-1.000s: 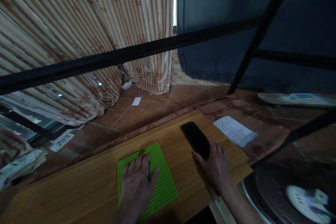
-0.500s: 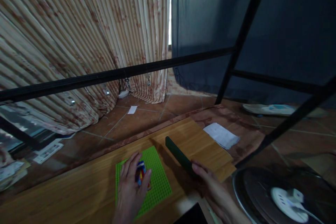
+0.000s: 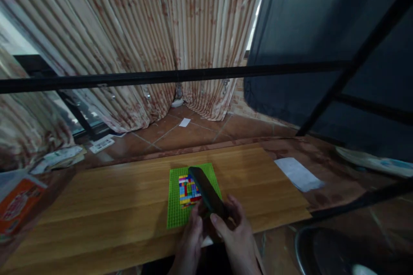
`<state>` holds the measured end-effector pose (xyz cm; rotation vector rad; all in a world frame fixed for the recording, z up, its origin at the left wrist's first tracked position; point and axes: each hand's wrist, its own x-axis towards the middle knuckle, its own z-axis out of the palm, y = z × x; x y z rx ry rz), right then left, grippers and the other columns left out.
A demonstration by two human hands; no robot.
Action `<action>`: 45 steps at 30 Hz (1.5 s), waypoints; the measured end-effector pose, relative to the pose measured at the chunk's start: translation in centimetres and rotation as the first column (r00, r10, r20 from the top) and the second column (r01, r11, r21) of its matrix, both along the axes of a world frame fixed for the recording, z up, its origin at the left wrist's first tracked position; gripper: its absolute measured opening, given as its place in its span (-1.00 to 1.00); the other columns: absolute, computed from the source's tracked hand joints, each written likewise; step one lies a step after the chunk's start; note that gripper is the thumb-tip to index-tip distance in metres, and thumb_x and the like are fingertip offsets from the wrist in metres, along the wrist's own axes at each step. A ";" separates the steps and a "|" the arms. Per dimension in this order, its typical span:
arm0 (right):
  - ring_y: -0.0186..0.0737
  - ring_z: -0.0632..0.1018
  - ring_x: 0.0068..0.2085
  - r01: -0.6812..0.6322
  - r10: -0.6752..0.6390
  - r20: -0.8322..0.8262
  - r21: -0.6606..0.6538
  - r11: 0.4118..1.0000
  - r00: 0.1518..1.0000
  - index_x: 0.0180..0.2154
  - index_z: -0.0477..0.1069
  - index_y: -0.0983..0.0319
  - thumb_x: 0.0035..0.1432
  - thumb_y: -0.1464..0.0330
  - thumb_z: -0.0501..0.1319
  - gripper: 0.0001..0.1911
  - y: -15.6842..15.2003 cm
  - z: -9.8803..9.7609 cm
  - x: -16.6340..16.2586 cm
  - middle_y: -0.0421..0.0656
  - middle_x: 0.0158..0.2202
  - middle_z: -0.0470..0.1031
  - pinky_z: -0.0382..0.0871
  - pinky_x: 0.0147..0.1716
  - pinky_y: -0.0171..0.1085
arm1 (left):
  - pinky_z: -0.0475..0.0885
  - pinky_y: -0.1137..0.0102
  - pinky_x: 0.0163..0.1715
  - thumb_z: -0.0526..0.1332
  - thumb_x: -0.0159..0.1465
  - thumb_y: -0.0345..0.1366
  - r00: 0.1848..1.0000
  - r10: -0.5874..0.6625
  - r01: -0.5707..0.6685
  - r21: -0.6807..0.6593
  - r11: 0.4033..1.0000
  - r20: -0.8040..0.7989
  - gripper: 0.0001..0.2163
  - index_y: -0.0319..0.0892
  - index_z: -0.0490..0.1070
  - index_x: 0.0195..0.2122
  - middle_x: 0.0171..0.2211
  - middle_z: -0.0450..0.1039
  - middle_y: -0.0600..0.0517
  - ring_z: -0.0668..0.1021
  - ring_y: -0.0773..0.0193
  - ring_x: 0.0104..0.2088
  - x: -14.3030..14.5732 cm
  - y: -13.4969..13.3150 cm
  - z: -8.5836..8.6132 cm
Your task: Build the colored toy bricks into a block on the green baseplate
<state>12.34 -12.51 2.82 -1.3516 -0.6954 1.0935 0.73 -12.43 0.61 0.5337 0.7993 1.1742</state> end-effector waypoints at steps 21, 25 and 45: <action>0.13 0.41 0.14 -0.257 0.159 0.610 0.076 0.963 0.777 0.22 0.18 0.21 0.10 0.09 0.25 -0.29 -4.2 -3.8 -2.6 0.07 0.16 0.36 0.31 0.08 0.10 | 0.10 -0.09 0.21 -0.08 0.28 0.21 0.879 -0.157 0.218 -0.087 0.972 0.450 -0.37 -0.13 0.31 0.17 0.14 0.38 -0.19 0.37 -0.11 0.19 -4.3 -1.7 0.2; 0.08 0.44 0.13 -0.267 0.197 0.541 0.052 0.962 0.818 0.21 0.20 0.22 0.14 0.10 0.23 -0.33 -4.2 -4.0 -1.9 0.04 0.15 0.39 0.34 0.08 0.03 | 0.15 -0.06 0.17 -0.10 0.26 0.26 0.860 -0.199 0.269 -0.087 0.959 0.470 -0.32 -0.16 0.35 0.13 0.12 0.40 -0.20 0.38 -0.12 0.17 -4.5 -1.6 0.0; 0.14 0.34 0.19 -0.510 0.184 0.801 0.169 0.843 0.569 -0.07 0.55 -0.04 0.21 0.28 0.17 -0.71 -4.2 -4.7 0.5 -0.14 0.24 0.24 0.34 0.07 0.17 | 0.30 0.12 0.13 -0.05 0.30 0.16 0.879 -0.260 0.326 -0.105 0.939 0.400 -0.38 -0.29 0.42 0.05 0.01 0.50 -0.22 0.51 -0.02 0.07 -4.2 -1.7 -0.3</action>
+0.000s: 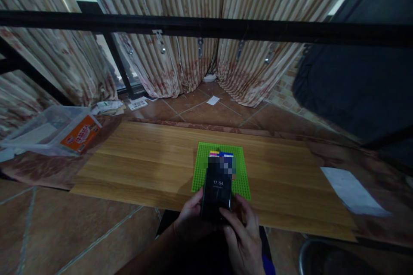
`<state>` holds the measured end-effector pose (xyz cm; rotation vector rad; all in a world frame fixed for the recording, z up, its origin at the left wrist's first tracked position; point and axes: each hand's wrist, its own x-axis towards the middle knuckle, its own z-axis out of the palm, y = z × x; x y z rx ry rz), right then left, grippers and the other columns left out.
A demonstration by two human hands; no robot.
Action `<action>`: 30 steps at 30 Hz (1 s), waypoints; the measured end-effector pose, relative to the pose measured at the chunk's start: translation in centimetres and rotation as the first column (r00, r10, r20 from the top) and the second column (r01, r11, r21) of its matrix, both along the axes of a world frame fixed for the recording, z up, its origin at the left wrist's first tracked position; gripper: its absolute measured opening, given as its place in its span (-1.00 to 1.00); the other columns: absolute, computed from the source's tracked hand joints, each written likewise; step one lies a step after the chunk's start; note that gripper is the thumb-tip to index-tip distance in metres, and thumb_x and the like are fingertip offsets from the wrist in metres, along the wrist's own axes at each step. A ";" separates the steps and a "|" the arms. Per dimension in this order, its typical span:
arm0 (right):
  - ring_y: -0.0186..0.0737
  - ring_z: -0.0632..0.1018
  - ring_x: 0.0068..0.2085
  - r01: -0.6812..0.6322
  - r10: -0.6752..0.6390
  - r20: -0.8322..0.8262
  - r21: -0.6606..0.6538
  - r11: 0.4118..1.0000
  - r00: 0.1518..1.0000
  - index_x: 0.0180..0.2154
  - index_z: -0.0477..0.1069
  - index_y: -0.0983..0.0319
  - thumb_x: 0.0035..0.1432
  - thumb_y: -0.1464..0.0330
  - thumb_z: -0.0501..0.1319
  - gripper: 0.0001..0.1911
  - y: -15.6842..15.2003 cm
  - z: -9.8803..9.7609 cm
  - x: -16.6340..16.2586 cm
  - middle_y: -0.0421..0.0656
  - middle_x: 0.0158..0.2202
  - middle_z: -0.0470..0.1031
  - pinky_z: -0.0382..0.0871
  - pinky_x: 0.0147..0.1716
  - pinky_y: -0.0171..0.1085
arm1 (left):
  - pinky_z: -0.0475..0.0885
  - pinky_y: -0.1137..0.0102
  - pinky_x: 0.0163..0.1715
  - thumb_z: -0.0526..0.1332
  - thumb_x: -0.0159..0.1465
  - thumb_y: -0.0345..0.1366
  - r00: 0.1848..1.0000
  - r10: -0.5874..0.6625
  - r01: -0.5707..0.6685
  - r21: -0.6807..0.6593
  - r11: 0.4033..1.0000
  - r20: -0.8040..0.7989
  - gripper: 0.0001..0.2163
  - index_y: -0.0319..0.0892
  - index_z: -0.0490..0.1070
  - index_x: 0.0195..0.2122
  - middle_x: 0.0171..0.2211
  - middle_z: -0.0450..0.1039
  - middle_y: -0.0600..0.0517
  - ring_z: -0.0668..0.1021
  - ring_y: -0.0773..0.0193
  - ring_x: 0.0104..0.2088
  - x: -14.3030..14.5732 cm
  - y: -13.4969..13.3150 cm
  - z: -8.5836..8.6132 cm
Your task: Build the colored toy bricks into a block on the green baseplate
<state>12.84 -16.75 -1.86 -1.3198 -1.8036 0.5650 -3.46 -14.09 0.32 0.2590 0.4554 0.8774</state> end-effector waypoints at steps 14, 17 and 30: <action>0.10 0.10 0.33 0.081 -0.084 0.062 0.045 0.996 0.995 0.17 0.31 0.11 0.35 0.21 -0.04 -0.57 3.8 2.5 -0.6 -0.07 0.36 0.00 0.04 0.21 0.24 | 0.51 0.22 -0.14 0.03 0.30 0.12 1.000 0.026 -0.027 -0.030 0.999 -0.011 -0.48 -0.14 0.38 0.10 0.11 0.44 -0.13 0.51 -0.01 0.08 -0.1 -0.2 0.0; 0.07 0.13 0.32 0.109 -0.109 0.023 0.000 0.994 0.994 0.15 0.33 0.13 0.35 0.19 -0.05 -0.57 3.5 2.2 -0.3 -0.06 0.33 0.06 0.05 0.22 0.22 | 0.52 0.22 -0.20 0.06 0.28 0.12 0.997 0.060 -0.062 -0.035 0.997 -0.057 -0.48 -0.16 0.40 0.07 0.05 0.49 -0.15 0.56 -0.01 -0.01 -0.1 -0.3 0.0; 0.03 0.21 0.30 0.091 -0.152 -0.234 -0.255 0.963 0.960 0.10 0.41 0.14 0.34 0.14 -0.01 -0.56 2.5 1.4 -0.8 -0.05 0.28 0.21 0.05 0.25 0.16 | 0.52 0.24 -0.18 0.00 0.28 0.18 1.000 0.005 -0.003 -0.080 0.997 0.018 -0.39 -0.23 0.39 0.10 0.08 0.46 -0.20 0.54 0.01 0.02 -0.4 -0.2 -0.4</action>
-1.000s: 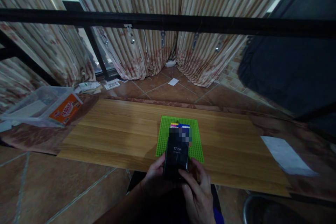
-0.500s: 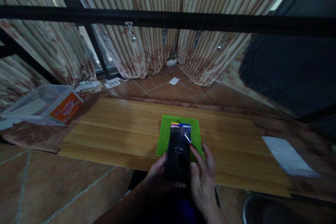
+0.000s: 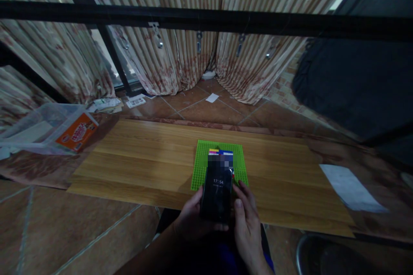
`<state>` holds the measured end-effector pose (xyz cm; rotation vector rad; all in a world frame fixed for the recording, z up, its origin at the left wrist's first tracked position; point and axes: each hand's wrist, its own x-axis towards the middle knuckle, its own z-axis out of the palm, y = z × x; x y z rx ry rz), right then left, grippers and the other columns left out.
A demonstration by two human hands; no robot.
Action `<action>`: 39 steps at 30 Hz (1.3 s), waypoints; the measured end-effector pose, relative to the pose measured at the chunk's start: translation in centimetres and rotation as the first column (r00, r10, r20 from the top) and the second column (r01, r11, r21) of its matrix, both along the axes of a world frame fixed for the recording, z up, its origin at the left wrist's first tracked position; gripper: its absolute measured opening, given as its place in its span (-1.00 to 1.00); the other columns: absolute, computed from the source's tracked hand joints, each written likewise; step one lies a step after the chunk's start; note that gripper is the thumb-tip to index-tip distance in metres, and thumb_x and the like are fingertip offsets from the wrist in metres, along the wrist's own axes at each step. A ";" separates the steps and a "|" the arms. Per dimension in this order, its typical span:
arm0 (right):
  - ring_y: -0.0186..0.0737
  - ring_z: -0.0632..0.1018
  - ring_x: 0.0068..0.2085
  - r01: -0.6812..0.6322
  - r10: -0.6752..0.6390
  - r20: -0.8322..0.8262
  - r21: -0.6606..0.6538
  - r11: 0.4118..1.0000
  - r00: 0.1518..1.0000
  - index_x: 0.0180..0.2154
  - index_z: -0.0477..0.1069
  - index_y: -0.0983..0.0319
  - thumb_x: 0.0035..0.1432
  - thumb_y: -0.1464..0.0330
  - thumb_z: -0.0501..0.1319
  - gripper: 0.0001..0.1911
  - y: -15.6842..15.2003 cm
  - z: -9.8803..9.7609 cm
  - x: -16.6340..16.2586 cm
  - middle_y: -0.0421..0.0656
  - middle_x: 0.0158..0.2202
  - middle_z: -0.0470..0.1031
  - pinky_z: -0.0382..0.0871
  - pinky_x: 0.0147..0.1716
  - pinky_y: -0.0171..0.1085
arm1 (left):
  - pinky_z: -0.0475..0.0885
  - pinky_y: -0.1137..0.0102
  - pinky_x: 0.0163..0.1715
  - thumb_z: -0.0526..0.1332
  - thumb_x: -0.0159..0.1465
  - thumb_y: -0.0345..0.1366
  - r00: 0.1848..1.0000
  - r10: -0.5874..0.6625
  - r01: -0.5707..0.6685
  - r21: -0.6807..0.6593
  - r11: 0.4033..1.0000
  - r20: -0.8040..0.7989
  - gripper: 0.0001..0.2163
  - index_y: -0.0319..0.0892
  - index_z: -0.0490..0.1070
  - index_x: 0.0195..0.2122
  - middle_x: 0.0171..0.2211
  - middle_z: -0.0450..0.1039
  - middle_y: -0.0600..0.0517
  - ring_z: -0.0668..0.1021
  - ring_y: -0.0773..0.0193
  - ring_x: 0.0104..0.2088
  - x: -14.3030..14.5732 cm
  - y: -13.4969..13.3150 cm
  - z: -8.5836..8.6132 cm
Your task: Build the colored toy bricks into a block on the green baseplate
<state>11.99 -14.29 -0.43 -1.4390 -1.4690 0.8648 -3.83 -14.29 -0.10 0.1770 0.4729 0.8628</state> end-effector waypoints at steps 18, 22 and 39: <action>0.11 0.29 0.20 -0.101 -0.041 0.390 0.337 0.936 0.920 0.05 0.41 0.19 0.32 0.19 0.06 -0.63 1.1 -0.6 0.8 0.03 0.22 0.23 0.25 0.10 0.22 | 0.34 0.04 0.09 0.04 0.28 0.15 0.990 0.004 -0.007 0.020 1.000 0.138 -0.40 -0.19 0.34 0.17 0.17 0.37 -0.17 0.42 -0.06 0.15 0.4 0.0 -1.8; 0.12 0.27 0.22 -0.090 -0.042 0.398 0.306 0.948 0.916 0.04 0.42 0.20 0.34 0.17 0.02 -0.62 1.2 -0.4 0.9 0.04 0.22 0.21 0.25 0.10 0.22 | 0.33 0.06 0.10 -0.11 0.35 0.10 0.980 0.016 -0.021 0.023 0.999 0.200 -0.40 -0.20 0.26 0.23 0.19 0.34 -0.17 0.36 -0.03 0.20 0.7 0.0 -1.8; 0.10 0.22 0.24 -0.288 0.102 0.421 0.406 0.867 0.901 -0.14 0.55 0.05 0.33 0.27 0.04 -0.70 0.5 0.6 0.1 -0.16 0.33 0.06 0.22 0.07 0.16 | 0.24 0.15 0.15 -0.17 0.35 0.11 0.977 0.007 -0.035 0.130 0.991 0.215 -0.35 -0.26 0.19 0.28 0.16 0.34 -0.25 0.37 -0.03 0.19 1.1 0.4 -1.0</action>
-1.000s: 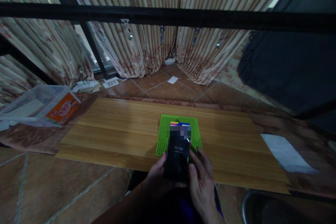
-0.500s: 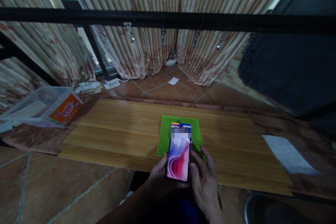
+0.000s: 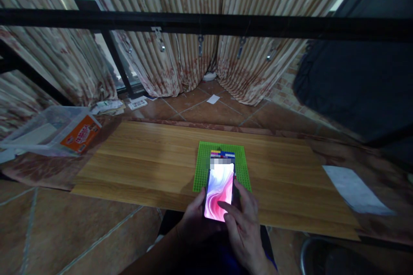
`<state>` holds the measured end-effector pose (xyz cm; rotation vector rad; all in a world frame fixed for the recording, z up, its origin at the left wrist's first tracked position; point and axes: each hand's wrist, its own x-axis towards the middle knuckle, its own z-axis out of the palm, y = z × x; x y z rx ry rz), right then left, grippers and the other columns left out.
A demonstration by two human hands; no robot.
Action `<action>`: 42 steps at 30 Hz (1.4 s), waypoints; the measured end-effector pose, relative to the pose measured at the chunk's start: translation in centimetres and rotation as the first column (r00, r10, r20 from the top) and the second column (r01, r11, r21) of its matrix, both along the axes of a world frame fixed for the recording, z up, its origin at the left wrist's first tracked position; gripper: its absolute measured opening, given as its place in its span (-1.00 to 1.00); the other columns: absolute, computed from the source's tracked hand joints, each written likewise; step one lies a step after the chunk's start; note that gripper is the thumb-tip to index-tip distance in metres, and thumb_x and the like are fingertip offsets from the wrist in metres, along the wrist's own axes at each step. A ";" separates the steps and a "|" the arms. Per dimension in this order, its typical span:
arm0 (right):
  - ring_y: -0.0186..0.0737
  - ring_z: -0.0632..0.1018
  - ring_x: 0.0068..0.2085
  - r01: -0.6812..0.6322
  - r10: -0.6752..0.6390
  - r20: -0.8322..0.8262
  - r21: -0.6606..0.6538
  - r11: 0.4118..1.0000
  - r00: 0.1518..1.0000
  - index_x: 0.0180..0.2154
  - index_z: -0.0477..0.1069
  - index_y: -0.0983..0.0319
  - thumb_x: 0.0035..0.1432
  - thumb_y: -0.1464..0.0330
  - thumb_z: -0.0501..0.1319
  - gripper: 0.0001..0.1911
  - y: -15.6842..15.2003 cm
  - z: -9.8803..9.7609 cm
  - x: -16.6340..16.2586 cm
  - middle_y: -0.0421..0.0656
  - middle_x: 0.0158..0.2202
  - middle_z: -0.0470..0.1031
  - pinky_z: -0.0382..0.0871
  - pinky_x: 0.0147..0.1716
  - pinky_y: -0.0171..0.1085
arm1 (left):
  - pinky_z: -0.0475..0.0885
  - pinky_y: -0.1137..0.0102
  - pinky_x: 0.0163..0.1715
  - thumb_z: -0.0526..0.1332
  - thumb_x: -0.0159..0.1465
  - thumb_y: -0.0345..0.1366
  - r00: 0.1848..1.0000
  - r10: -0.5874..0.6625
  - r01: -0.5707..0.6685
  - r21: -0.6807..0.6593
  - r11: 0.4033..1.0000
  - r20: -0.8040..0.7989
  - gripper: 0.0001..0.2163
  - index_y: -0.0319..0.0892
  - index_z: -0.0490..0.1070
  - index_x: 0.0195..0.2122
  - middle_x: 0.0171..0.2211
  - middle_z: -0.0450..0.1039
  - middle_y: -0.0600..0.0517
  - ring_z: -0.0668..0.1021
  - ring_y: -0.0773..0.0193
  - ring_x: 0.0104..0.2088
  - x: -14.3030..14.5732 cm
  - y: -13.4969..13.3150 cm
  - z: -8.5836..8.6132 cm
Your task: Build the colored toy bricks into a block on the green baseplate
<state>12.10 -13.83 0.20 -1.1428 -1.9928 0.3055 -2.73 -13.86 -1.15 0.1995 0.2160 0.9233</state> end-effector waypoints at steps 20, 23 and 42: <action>0.07 0.27 0.24 0.423 -0.425 -0.030 -0.057 0.905 0.905 -0.01 0.45 0.30 0.36 0.15 -0.07 -0.52 3.2 -1.5 5.1 0.10 0.23 0.21 0.18 0.15 0.12 | 0.48 0.13 -0.14 -0.10 0.36 0.08 0.992 0.054 -0.061 -0.059 0.996 -0.118 -0.42 -0.27 0.31 0.17 0.00 0.48 -0.27 0.56 -0.03 -0.06 -0.5 -0.6 -0.9; 0.09 0.30 0.21 0.501 -0.500 0.027 -0.044 0.865 0.866 -0.03 0.47 0.32 0.35 0.08 -0.09 -0.45 4.7 -2.3 7.0 0.13 0.20 0.25 0.19 0.15 0.12 | 0.47 0.12 -0.13 -0.13 0.38 0.06 0.993 0.057 -0.065 -0.073 0.995 -0.101 -0.43 -0.27 0.31 0.17 0.00 0.48 -0.25 0.56 -0.03 -0.05 -0.6 -0.7 -0.8; 0.07 0.41 0.03 0.533 -0.508 0.259 -0.031 0.846 0.822 -0.07 0.50 0.27 0.28 0.14 0.03 -0.56 6.0 -4.4 7.7 0.06 0.06 0.45 0.23 0.02 0.04 | 0.51 0.13 -0.19 -0.05 0.36 0.06 0.978 0.100 -0.107 -0.025 0.994 -0.183 -0.43 -0.28 0.24 0.21 -0.01 0.47 -0.32 0.56 -0.06 -0.05 -0.4 -0.8 -0.9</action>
